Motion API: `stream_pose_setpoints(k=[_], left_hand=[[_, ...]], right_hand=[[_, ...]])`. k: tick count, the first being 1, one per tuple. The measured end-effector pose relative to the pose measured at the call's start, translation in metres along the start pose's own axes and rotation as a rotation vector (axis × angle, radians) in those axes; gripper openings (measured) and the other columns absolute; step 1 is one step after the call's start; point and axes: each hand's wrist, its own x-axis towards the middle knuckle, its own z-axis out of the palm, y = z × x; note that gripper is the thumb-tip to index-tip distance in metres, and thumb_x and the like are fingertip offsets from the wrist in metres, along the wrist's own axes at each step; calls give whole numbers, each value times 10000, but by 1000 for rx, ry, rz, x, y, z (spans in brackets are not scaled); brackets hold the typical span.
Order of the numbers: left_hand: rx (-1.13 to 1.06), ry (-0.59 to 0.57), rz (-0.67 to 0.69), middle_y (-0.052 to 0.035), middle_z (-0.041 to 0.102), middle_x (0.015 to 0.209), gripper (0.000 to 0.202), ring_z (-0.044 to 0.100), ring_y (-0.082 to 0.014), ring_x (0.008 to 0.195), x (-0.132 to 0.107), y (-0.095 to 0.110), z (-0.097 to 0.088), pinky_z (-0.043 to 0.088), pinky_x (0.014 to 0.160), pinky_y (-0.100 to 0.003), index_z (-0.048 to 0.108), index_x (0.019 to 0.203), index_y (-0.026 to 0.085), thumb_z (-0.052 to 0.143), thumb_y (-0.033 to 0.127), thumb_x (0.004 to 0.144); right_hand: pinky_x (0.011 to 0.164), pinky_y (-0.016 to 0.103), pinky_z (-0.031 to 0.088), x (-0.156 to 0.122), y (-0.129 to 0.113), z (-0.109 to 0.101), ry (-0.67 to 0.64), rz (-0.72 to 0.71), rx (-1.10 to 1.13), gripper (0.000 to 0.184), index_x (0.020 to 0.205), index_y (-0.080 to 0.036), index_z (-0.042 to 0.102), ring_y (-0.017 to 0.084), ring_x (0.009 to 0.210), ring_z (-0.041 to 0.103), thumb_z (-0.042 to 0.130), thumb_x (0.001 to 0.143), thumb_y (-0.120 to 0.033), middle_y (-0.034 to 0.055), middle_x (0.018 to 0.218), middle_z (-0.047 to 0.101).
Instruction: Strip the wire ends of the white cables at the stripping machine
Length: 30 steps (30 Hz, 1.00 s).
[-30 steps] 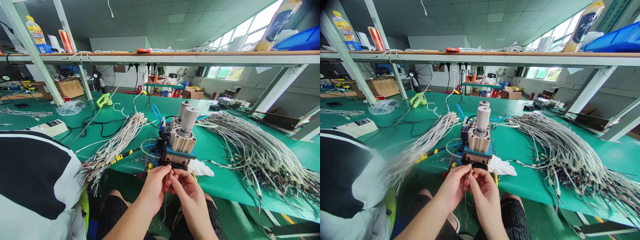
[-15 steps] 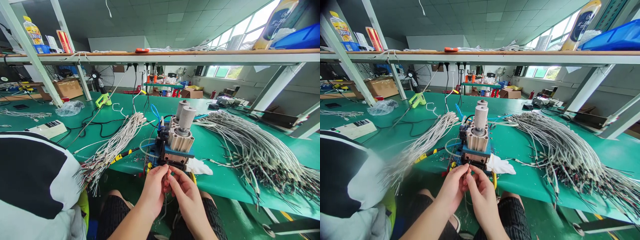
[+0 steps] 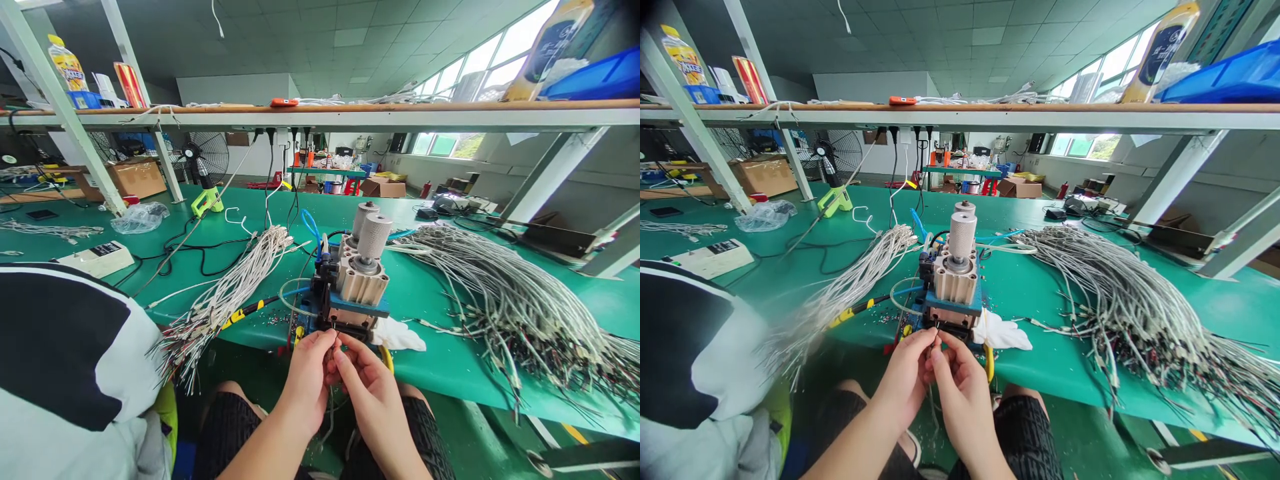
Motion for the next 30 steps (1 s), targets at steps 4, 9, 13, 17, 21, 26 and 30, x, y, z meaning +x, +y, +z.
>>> stream_pose_setpoints(k=[4, 9, 13, 17, 21, 26, 30], left_hand=[[15, -7, -21, 41, 450, 562, 305, 362, -40, 451, 2, 2, 0, 263, 411, -167, 539, 643, 125, 780, 308, 679], [20, -8, -25, 43, 449, 567, 331, 362, -41, 456, 1, 2, 0, 256, 411, -169, 536, 643, 125, 803, 320, 645], [8, 24, 9, 51, 435, 573, 355, 369, -40, 479, 0, 2, 0, 273, 429, -161, 519, 658, 132, 804, 344, 650], [3, 36, 25, 49, 443, 581, 355, 373, -40, 481, 0, 2, -1, 280, 431, -163, 508, 660, 136, 796, 345, 656], [7, 37, 26, 48, 435, 578, 338, 371, -44, 477, 0, 1, -1, 281, 428, -168, 511, 660, 139, 780, 342, 673], [21, 41, 39, 40, 446, 600, 321, 381, -46, 496, 0, 0, 0, 294, 444, -169, 520, 668, 136, 773, 333, 678], [36, 25, 30, 40, 428, 587, 326, 360, -48, 491, 1, 1, 0, 273, 440, -173, 518, 652, 136, 775, 336, 674]], right_hand=[[656, 269, 502, -3, -3, 1, 36, -8, 10, 583, 1166, -121, 585, 158, 702, 544, 720, 776, -534, 32, 767, 603], [668, 272, 510, -4, -2, 1, 50, -7, -6, 595, 1185, -118, 582, 162, 717, 557, 717, 780, -534, 54, 816, 634], [743, 305, 525, -2, 1, 0, 1, -5, -33, 615, 1217, -105, 550, 183, 778, 587, 681, 809, -546, 99, 927, 665], [744, 297, 516, 0, 4, 0, -9, -9, -44, 602, 1226, -105, 541, 186, 802, 595, 665, 827, -539, 111, 964, 669], [737, 305, 516, 2, 5, 0, -24, -8, -42, 594, 1216, -109, 544, 195, 810, 597, 670, 823, -536, 113, 967, 670], [832, 353, 513, 1, 4, 0, -15, 3, -30, 608, 1224, -117, 535, 199, 831, 592, 668, 819, -550, 107, 982, 662], [738, 296, 508, -1, 3, 0, 4, 13, -11, 616, 1212, -120, 544, 166, 768, 553, 690, 799, -554, 87, 938, 652]])
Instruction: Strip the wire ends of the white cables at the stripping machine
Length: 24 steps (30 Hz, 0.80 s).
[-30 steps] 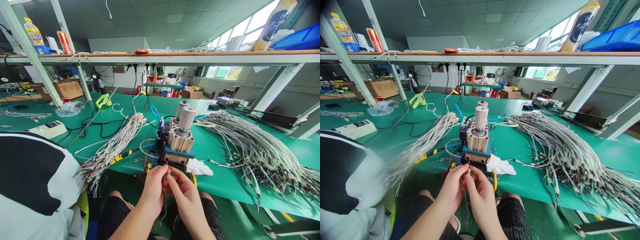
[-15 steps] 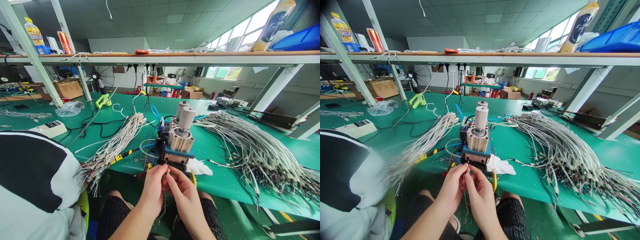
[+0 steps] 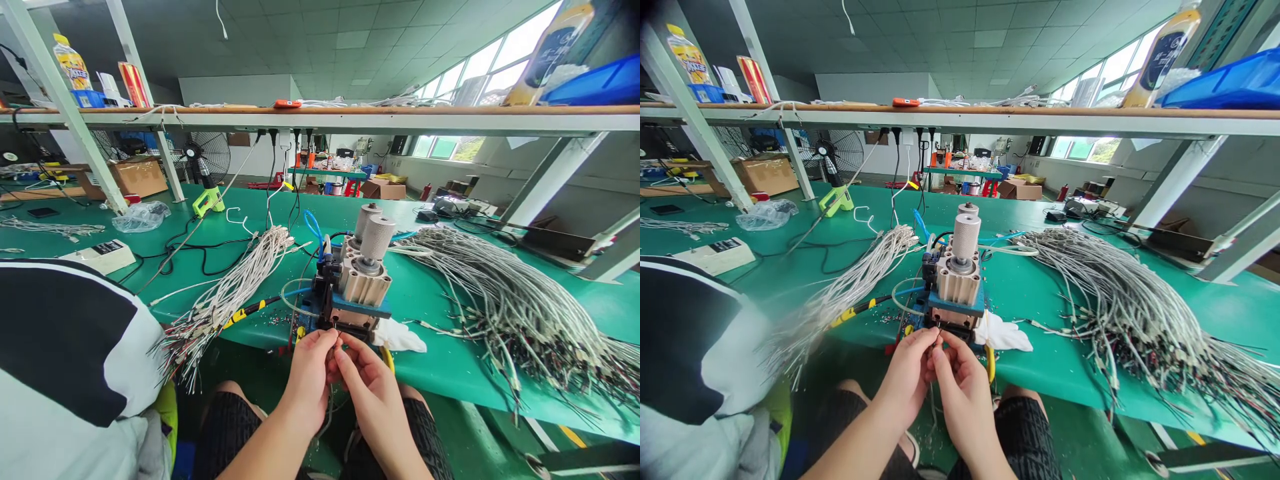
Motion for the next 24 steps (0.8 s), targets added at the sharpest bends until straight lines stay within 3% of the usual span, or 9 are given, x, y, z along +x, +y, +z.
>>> stream_pose_setpoints(k=[7, 14, 24], left_hand=[[16, -23, -25, 30, 455, 602, 324, 359, -46, 499, 0, 2, 0, 249, 452, -174, 527, 650, 124, 776, 330, 673], [-2, 1, -3, 44, 424, 582, 342, 352, -51, 499, 0, 1, 1, 254, 455, -181, 513, 650, 132, 785, 340, 658], [4, 0, -6, 42, 424, 583, 360, 351, -51, 498, 0, 2, 1, 246, 445, -182, 509, 639, 132, 797, 349, 641]], right_hand=[[679, 255, 492, -1, -3, 1, 50, -21, 8, 593, 1181, -132, 583, 147, 726, 529, 725, 771, -537, 36, 821, 609], [796, 330, 511, 1, -1, 1, 10, -19, -10, 579, 1206, -127, 563, 173, 771, 552, 686, 811, -532, 94, 965, 655], [703, 283, 488, 2, -1, 2, 11, -20, -4, 547, 1202, -142, 576, 166, 757, 548, 682, 822, -522, 88, 968, 661]])
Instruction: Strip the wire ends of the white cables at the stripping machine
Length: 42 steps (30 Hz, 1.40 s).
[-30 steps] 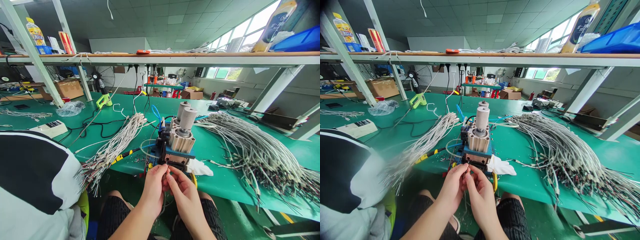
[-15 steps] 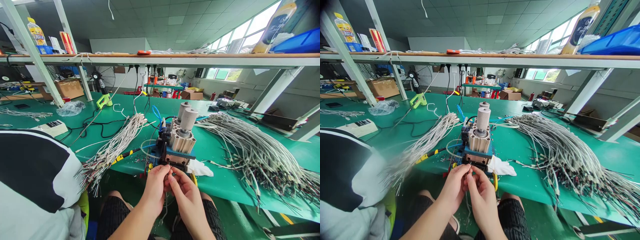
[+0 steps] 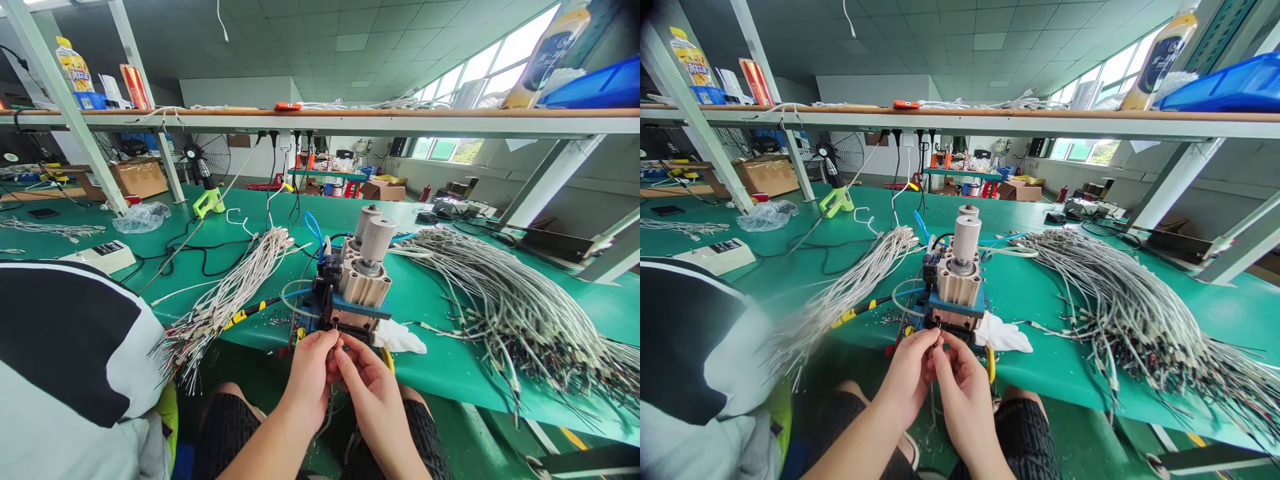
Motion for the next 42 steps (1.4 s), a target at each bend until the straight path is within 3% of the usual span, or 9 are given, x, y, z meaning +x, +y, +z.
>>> stream_pose_setpoints(k=[11, 17, 22, 27, 32, 36, 42], left_hand=[[21, 22, 13, 37, 446, 612, 351, 368, -52, 510, -1, -3, -1, 290, 458, -175, 510, 682, 131, 776, 360, 675], [46, 22, 28, 36, 454, 619, 330, 380, -55, 514, 0, -4, -3, 294, 471, -176, 512, 692, 135, 754, 359, 706], [109, -38, 93, 36, 445, 548, 362, 379, -66, 481, -15, -8, -11, 300, 478, -202, 527, 642, 140, 741, 409, 755], [314, -151, 149, -23, 536, 573, 432, 440, -92, 525, -36, -19, -30, 283, 509, -223, 584, 645, 122, 693, 507, 809], [431, -211, 113, -50, 560, 588, 484, 409, -92, 518, -46, -21, -41, 260, 513, -242, 584, 633, 126, 673, 571, 802], [353, -187, 90, -38, 526, 534, 494, 378, -80, 491, -49, -24, -42, 225, 497, -234, 581, 597, 123, 718, 569, 760], [233, -161, 79, -51, 575, 589, 482, 359, -44, 472, -52, -36, -47, 187, 478, -205, 670, 727, 106, 788, 572, 684]], right_hand=[[884, 385, 514, 0, 2, -2, -23, 2, 8, 549, 1229, -137, 567, 228, 907, 619, 673, 836, -505, 121, 1076, 664], [747, 310, 518, 0, 3, -2, -40, 0, 18, 506, 1223, -156, 577, 187, 788, 598, 668, 851, -486, 80, 949, 669], [678, 261, 489, -10, 7, -6, -4, 12, 98, 470, 1120, -180, 667, 158, 731, 569, 753, 774, -486, 50, 851, 672], [626, 248, 454, -23, 15, -16, 7, 187, 267, 433, 957, -191, 760, 138, 658, 541, 799, 694, -533, 35, 743, 660], [569, 241, 412, -27, 2, -17, -118, 302, 317, 352, 769, -146, 736, 109, 574, 492, 828, 678, -473, 16, 641, 597], [551, 240, 394, -28, -2, -17, -163, 351, 332, 341, 724, -142, 693, 116, 534, 517, 824, 689, -455, 8, 572, 580], [503, 207, 373, -29, -1, -17, -79, 325, 384, 357, 716, -146, 703, 87, 492, 498, 854, 648, -461, -2, 559, 577]])
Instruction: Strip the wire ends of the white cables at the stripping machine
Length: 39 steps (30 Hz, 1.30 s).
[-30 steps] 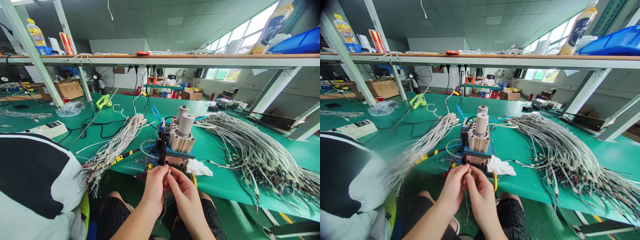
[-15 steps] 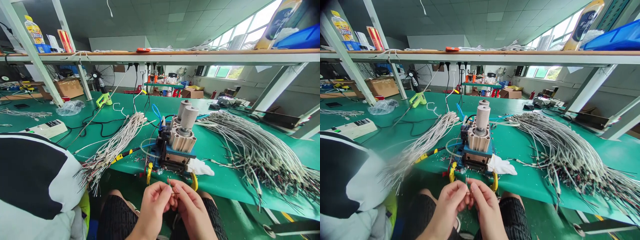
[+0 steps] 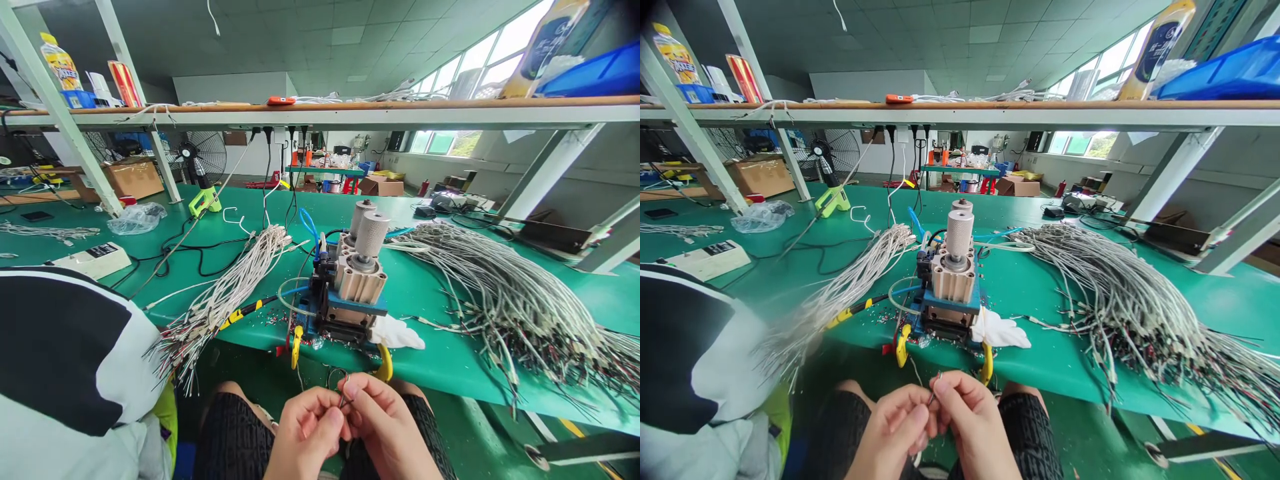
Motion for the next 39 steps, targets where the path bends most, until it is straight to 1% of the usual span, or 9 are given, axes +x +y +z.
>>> stream_pose_setpoints(k=[5, 9, 13, 18, 21, 24, 29, 34, 39], left_hand=[[-44, 37, -27, -36, 564, 556, 485, 350, -21, 427, -3, 0, 1, 189, 459, -192, 693, 721, 101, 822, 562, 642], [-42, 62, -5, -40, 565, 554, 487, 360, -23, 416, -4, 4, 4, 202, 451, -189, 705, 711, 104, 823, 571, 633], [116, 103, 16, -31, 524, 547, 528, 382, -55, 474, -8, 12, 7, 235, 478, -199, 692, 667, 106, 791, 624, 635], [296, 130, 96, -13, 479, 539, 571, 378, -78, 533, -12, 15, 9, 278, 520, -206, 695, 652, 105, 734, 675, 665], [262, 138, 101, -25, 547, 570, 557, 392, -68, 524, -11, 11, 7, 283, 512, -194, 689, 704, 98, 727, 654, 694], [184, 160, 54, -27, 572, 570, 568, 412, -52, 481, -9, 7, 5, 273, 478, -175, 671, 728, 87, 753, 646, 669], [96, 196, 54, 1, 520, 508, 570, 349, -21, 422, -7, 7, 7, 200, 435, -158, 627, 657, 86, 773, 637, 646], [9, 187, -1, 17, 493, 483, 569, 274, 0, 396, -6, 10, 8, 110, 423, -161, 581, 626, 95, 792, 623, 628], [-3, 212, -32, 47, 445, 467, 593, 254, 8, 381, -7, 12, 9, 115, 401, -142, 549, 615, 107, 806, 641, 581]], right_hand=[[492, 208, 393, -1, 1, 2, -32, 37, 43, 354, 755, -138, 748, 83, 490, 505, 851, 650, -460, 13, 602, 595], [524, 227, 426, -2, 5, -3, -43, -40, -46, 356, 816, -145, 745, 104, 530, 530, 820, 697, -473, 20, 624, 612], [607, 234, 447, -5, 3, -7, -95, -142, -228, 244, 776, -152, 693, 115, 615, 542, 778, 778, -380, 7, 656, 596], [624, 223, 441, -7, -1, -8, -105, -195, -319, 276, 732, -141, 666, 112, 646, 520, 772, 778, -391, 11, 692, 591], [603, 216, 433, -5, 2, -6, -84, -176, -303, 313, 734, -131, 653, 105, 620, 514, 771, 777, -418, 5, 659, 579], [577, 229, 435, -3, 8, -4, -81, -128, -253, 356, 746, -126, 636, 108, 576, 524, 757, 782, -459, 0, 611, 570], [519, 234, 427, 2, 16, -1, -83, -121, -145, 415, 724, -144, 597, 108, 512, 515, 785, 727, -514, -22, 547, 536], [518, 231, 443, 4, 16, 1, -97, -85, -128, 409, 805, -126, 691, 103, 516, 535, 822, 686, -495, 4, 611, 589], [501, 209, 447, 8, 19, -2, -85, -118, -160, 332, 737, -112, 721, 96, 498, 552, 821, 714, -428, 20, 594, 616]])
